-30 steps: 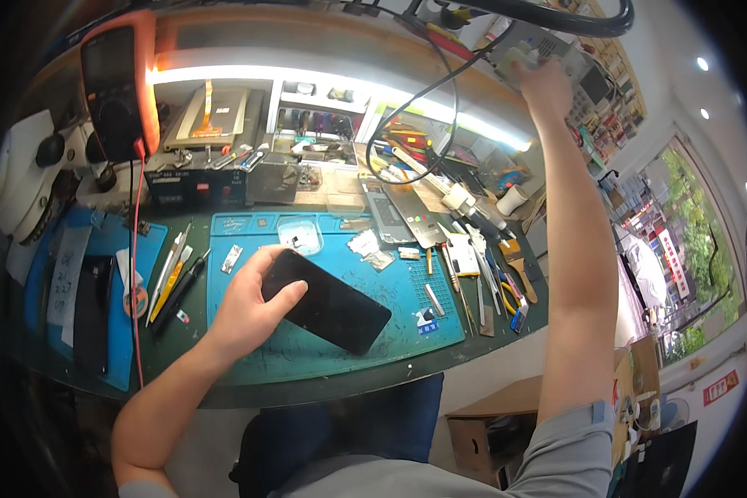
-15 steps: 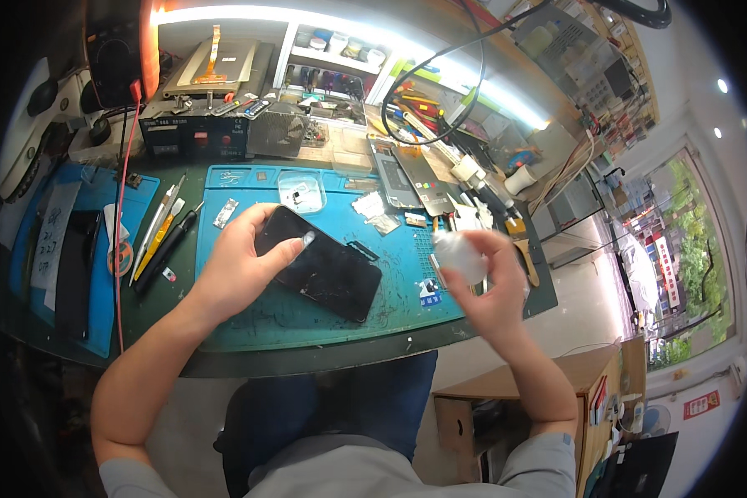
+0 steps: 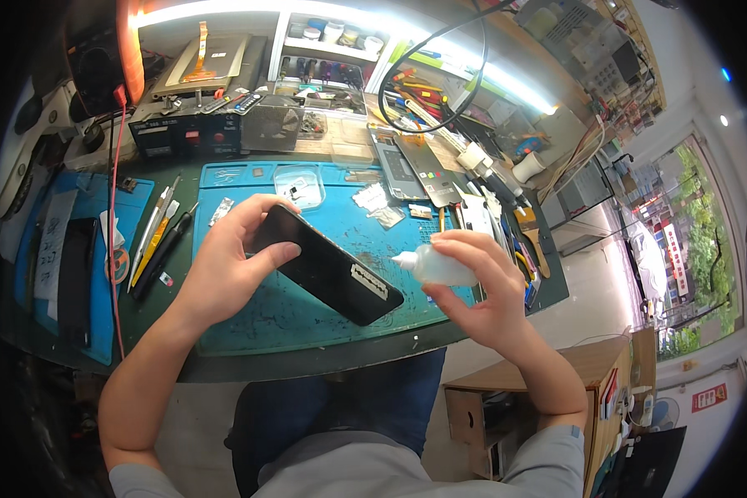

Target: The person tests a smartphone by swiping the screen, then disassembles it by removing the back cover and battery. They use a metal spudger to pry and disconnect internal components, then place the back cover aside.

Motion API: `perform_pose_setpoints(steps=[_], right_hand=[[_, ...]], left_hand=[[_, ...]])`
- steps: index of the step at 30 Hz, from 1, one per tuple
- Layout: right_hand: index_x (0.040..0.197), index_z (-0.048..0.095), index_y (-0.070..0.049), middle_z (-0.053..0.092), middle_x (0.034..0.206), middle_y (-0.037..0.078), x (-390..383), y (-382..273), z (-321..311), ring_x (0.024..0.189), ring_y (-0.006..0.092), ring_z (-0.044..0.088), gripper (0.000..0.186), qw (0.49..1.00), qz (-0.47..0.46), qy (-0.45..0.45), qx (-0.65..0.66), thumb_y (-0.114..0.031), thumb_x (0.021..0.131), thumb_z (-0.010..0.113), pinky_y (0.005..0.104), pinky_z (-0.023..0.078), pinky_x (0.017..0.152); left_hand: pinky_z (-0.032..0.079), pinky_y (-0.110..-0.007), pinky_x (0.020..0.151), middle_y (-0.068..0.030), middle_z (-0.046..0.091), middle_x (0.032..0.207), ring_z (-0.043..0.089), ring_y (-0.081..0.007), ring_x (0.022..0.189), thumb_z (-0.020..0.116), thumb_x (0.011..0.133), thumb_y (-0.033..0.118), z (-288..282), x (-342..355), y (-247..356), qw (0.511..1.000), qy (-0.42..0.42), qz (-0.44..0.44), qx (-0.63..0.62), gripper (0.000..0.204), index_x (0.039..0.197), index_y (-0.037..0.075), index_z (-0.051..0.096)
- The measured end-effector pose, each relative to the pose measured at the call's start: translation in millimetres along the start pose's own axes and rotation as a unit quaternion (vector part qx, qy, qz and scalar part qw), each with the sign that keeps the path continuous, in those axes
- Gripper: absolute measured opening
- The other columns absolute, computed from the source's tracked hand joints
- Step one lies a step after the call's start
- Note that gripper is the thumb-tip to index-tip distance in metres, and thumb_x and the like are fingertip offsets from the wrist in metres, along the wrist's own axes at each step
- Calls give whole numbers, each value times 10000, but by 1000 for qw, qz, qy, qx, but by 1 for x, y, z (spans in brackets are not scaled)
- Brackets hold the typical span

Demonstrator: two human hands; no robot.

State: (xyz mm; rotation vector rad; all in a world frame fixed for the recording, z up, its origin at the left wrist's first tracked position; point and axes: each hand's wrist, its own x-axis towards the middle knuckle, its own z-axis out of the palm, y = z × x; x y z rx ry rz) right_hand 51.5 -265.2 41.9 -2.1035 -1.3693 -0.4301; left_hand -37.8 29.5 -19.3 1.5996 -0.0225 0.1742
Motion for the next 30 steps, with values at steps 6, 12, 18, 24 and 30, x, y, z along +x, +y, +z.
perform_pose_setpoints(steps=[6, 12, 18, 24, 30], right_hand=[[1193, 671, -65, 681, 1139, 98, -1, -4, 1, 967, 272, 673, 477, 999, -32, -26, -10, -77, 742, 824, 361, 568, 793], [1187, 664, -59, 678, 1128, 101, 4, -7, 0, 944, 276, 675, 470, 998, -44, -35, -17, -78, 744, 820, 367, 568, 780], [1177, 660, -66, 676, 1110, 88, 7, -9, -3, 938, 267, 673, 471, 997, -60, -41, -37, -88, 735, 822, 364, 569, 768], [1206, 655, -72, 673, 1105, 100, -3, -9, -10, 933, 270, 669, 475, 997, -35, -48, -40, -105, 759, 813, 350, 567, 770], [1327, 573, -35, 644, 1180, 105, -23, 2, -11, 1050, 214, 637, 485, 967, 173, 10, 189, -165, 892, 745, 301, 519, 883]], left_hand=[[475, -281, 891, -29, 635, 1034, 599, -111, 969, 698, 866, 3, 3, 0, 2, 1000, 14, 19, 12, 349, 1195, 53, 595], [482, -268, 872, -27, 632, 1019, 596, -98, 956, 694, 859, -16, 5, 0, 4, 1000, 12, 19, 1, 358, 1198, 51, 599], [489, -259, 851, -28, 630, 992, 600, -91, 928, 692, 862, -14, 5, -1, 6, 1000, 17, 18, 1, 364, 1207, 51, 596], [488, -250, 833, -24, 627, 990, 597, -88, 914, 691, 872, -7, 5, -1, 5, 1000, 15, 19, 4, 365, 1218, 51, 590], [483, -248, 841, -28, 627, 1013, 593, -91, 936, 682, 892, 4, 5, -2, 2, 1000, 11, 19, -2, 371, 1244, 51, 573]])
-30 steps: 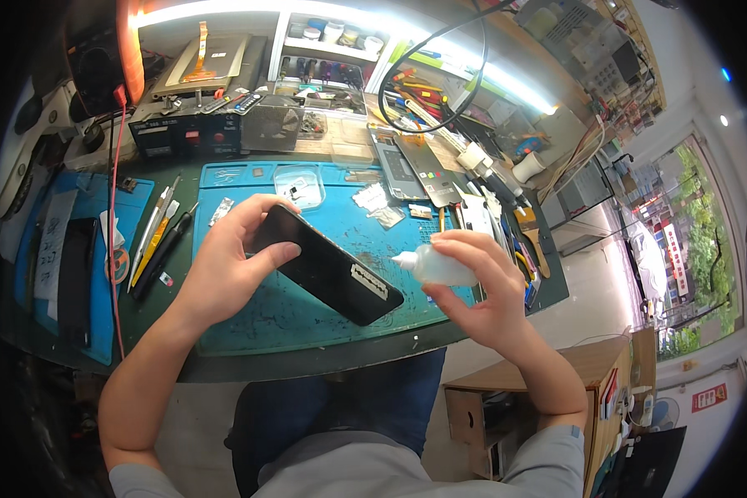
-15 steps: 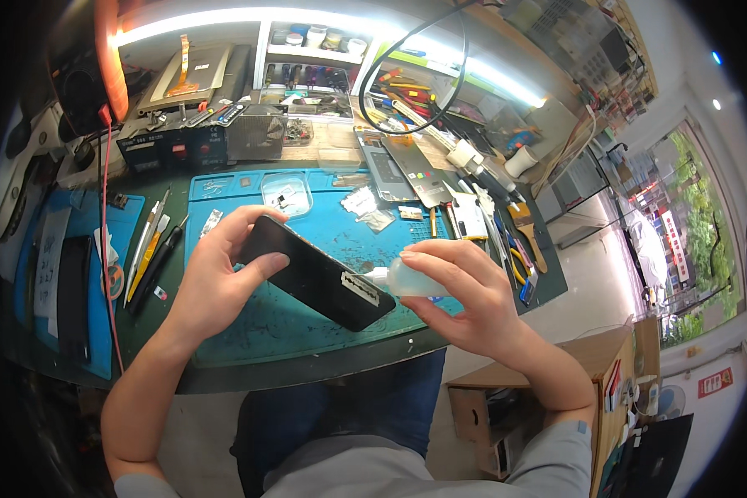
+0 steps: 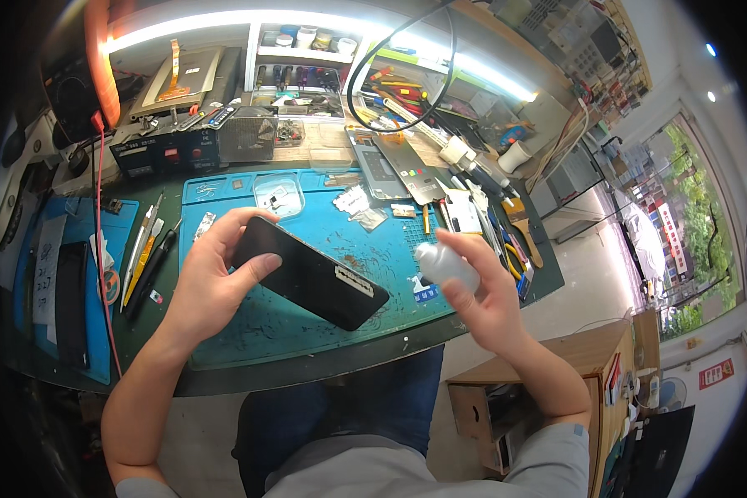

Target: The person tests a smartphone by swiping the screen, then disassembles it by removing the back cover and battery. They use a metal spudger to pry and disconnect internal components, then place the back cover aside.

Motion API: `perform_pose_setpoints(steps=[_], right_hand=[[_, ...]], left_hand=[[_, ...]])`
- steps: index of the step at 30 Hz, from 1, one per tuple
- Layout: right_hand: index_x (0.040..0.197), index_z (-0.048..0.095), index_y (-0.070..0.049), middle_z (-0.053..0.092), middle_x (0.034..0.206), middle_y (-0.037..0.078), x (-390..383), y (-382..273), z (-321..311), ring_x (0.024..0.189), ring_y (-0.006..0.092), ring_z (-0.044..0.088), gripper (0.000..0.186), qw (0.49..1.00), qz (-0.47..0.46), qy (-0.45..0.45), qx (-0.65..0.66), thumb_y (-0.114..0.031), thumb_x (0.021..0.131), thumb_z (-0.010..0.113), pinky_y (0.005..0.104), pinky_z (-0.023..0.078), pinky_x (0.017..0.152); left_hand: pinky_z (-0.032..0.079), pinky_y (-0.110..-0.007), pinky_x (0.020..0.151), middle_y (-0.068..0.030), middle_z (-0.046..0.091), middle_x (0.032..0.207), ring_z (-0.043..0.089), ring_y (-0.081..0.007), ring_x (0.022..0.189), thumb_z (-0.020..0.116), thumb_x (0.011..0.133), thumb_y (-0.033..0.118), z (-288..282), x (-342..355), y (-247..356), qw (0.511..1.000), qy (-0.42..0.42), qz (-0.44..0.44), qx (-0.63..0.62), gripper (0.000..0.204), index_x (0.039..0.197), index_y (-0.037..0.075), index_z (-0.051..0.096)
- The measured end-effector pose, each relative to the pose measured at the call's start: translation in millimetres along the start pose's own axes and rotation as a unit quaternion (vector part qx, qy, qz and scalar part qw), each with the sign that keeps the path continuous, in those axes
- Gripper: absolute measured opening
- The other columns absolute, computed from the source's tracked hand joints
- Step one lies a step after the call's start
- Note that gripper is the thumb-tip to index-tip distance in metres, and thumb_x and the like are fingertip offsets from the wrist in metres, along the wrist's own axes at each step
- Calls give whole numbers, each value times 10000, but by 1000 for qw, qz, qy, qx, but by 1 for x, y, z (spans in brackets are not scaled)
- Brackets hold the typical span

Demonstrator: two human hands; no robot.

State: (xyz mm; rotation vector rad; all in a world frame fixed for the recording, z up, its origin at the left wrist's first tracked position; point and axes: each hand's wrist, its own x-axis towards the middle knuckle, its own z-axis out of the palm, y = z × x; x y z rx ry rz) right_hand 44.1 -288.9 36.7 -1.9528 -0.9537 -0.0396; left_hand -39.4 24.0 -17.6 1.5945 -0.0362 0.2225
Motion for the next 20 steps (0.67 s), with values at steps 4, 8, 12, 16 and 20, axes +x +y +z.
perform_pose_setpoints(steps=[4, 8, 12, 16, 20], right_hand=[[1359, 498, 17, 630, 1215, 96, 7, 27, 13, 1091, 165, 612, 505, 951, 168, 85, 246, -178, 942, 706, 300, 502, 915], [1274, 517, 19, 649, 1176, 119, 22, 66, 22, 1067, 159, 625, 466, 978, 141, 101, 117, -145, 899, 739, 301, 507, 902], [1280, 507, 1, 662, 1131, 133, 22, 85, 33, 1055, 186, 642, 563, 986, 128, 104, 22, -189, 839, 800, 320, 501, 909], [1373, 417, -1, 570, 1283, 180, 16, 65, 32, 1200, 242, 565, 643, 988, 95, 97, -78, -63, 793, 687, 382, 454, 988], [1438, 351, 2, 446, 1408, 194, -3, 36, 24, 1356, 308, 431, 752, 986, -15, 94, -135, 38, 704, 514, 420, 357, 1102]], left_hand=[[488, -254, 867, -46, 631, 1058, 599, -100, 973, 665, 925, 41, -1, 0, -1, 1000, -13, -14, -24, 343, 1248, 24, 552], [496, -262, 883, -59, 632, 1092, 603, -103, 996, 650, 950, 81, 1, 1, 0, 995, -25, -59, -73, 336, 1256, 7, 531], [498, -257, 870, -56, 628, 1096, 601, -97, 989, 651, 952, 92, 3, 2, -2, 995, -23, -60, -77, 348, 1266, 15, 523], [495, -248, 857, -53, 625, 1087, 596, -88, 977, 651, 954, 99, 5, 0, -4, 996, -15, -50, -68, 343, 1266, 31, 526], [486, -242, 867, -47, 627, 1091, 589, -80, 975, 659, 954, 119, 4, -2, 0, 998, -11, -53, -39, 363, 1290, 74, 528]])
